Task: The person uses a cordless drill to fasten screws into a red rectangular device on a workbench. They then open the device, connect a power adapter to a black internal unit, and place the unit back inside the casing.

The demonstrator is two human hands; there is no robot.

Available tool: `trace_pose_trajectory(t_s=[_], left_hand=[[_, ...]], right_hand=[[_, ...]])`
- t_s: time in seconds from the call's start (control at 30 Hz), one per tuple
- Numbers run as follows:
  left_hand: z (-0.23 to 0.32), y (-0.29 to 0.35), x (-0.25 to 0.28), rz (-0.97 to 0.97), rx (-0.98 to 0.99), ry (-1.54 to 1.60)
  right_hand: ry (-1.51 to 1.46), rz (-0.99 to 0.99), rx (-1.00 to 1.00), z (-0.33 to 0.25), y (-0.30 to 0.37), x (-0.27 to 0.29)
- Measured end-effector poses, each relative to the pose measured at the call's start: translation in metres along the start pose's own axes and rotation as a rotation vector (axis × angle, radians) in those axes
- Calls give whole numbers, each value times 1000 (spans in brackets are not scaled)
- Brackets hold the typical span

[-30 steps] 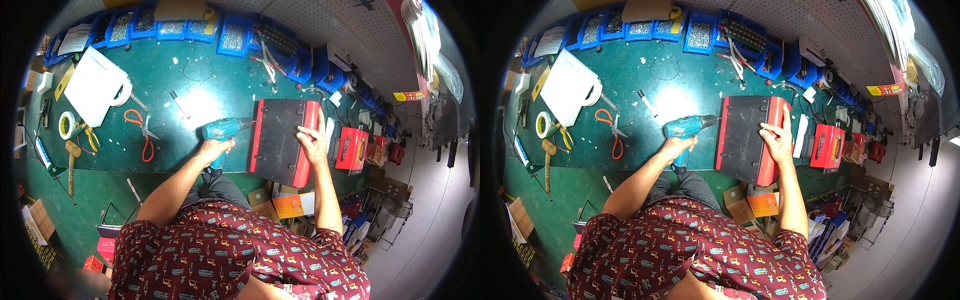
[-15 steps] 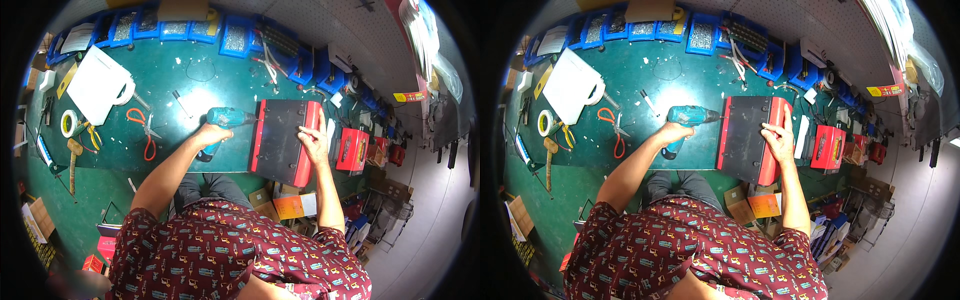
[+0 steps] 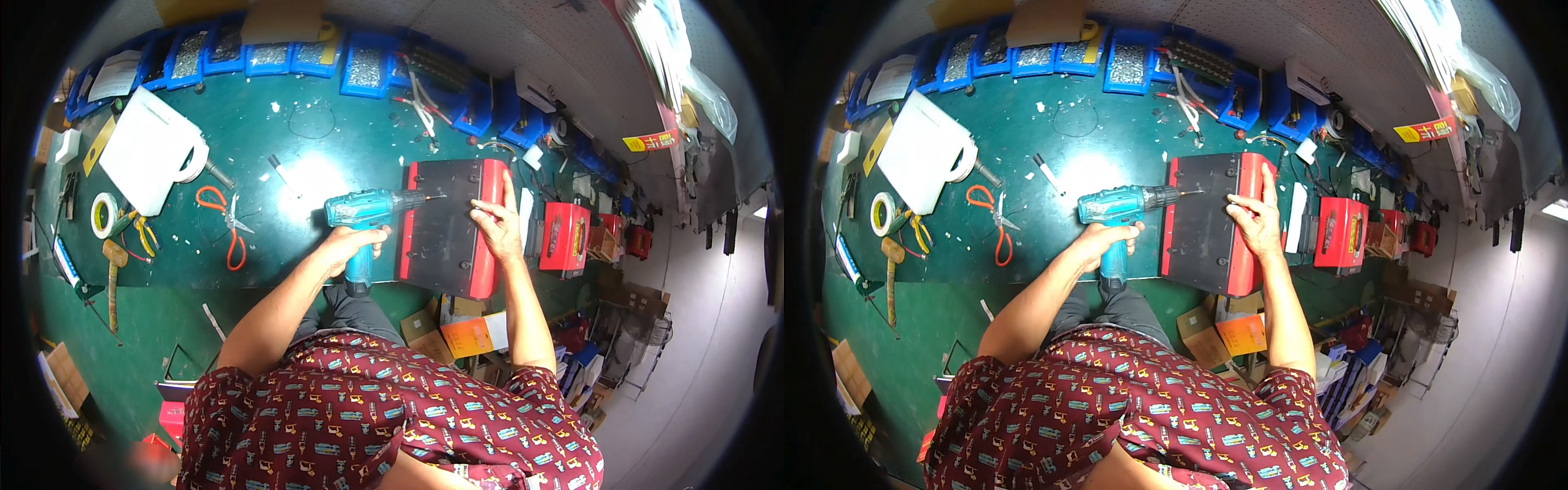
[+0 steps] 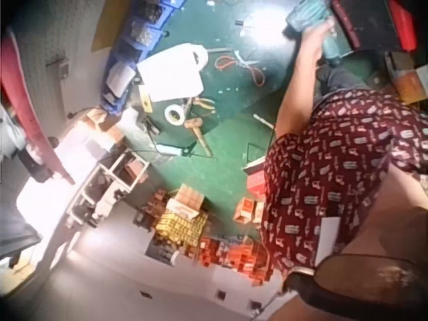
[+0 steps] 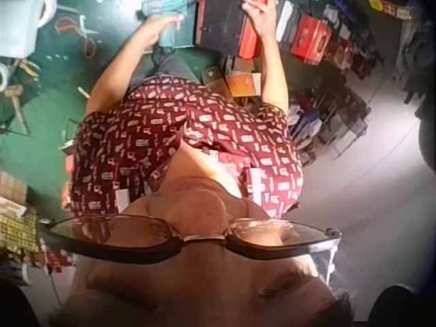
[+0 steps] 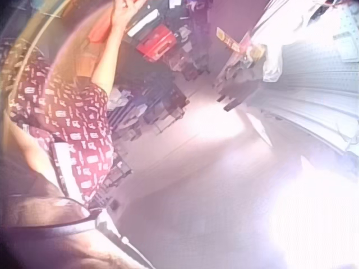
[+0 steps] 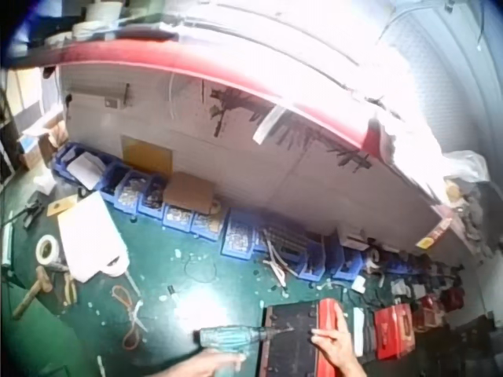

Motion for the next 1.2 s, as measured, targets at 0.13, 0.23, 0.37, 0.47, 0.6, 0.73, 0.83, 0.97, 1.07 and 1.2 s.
trace_pose_trajectory(t_s=[0.13, 0.23, 0.37, 0.47, 0.6, 0.73, 0.83, 0.97, 1.07, 1.2], left_hand=[[7, 1, -27, -72, 26, 32], [4, -6, -36, -104, 45, 37], [5, -10, -42, -132, 62, 33], [5, -14, -43, -130, 77, 39], [6, -14, -42, -138, 124, 73], [0, -6, -22, -107, 130, 116], [-10, 6, 7, 15, 35, -66], [-30, 7, 31, 78, -65, -237], [-42, 6, 34, 111, -45, -316], [-43, 5, 29, 150, -46, -322]], right_hand=[[-32, -4, 0, 0, 0, 0], [-49, -17, -28, 4, 1, 3], [-131, -30, -70, -1, 0, 4], [-205, -47, -142, -17, -2, 4], [-11, 1, -6, 4, -1, 4], [-66, 18, -58, 16, 1, 0], [-63, 25, -43, 14, 0, 2], [-104, 29, -88, 7, -1, 2], [-106, 36, -96, 5, 0, 2], [-112, 32, -90, 7, 0, 3]])
Point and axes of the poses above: each hand's wrist, its own y-axis away from the middle knuckle, its own x-axis out of the back of the hand, z = x × y, the point moved 2 cm from there along -y, towards the middle knuckle, and after that the axes turned 1 degree about -y, right-handed, at the moved point
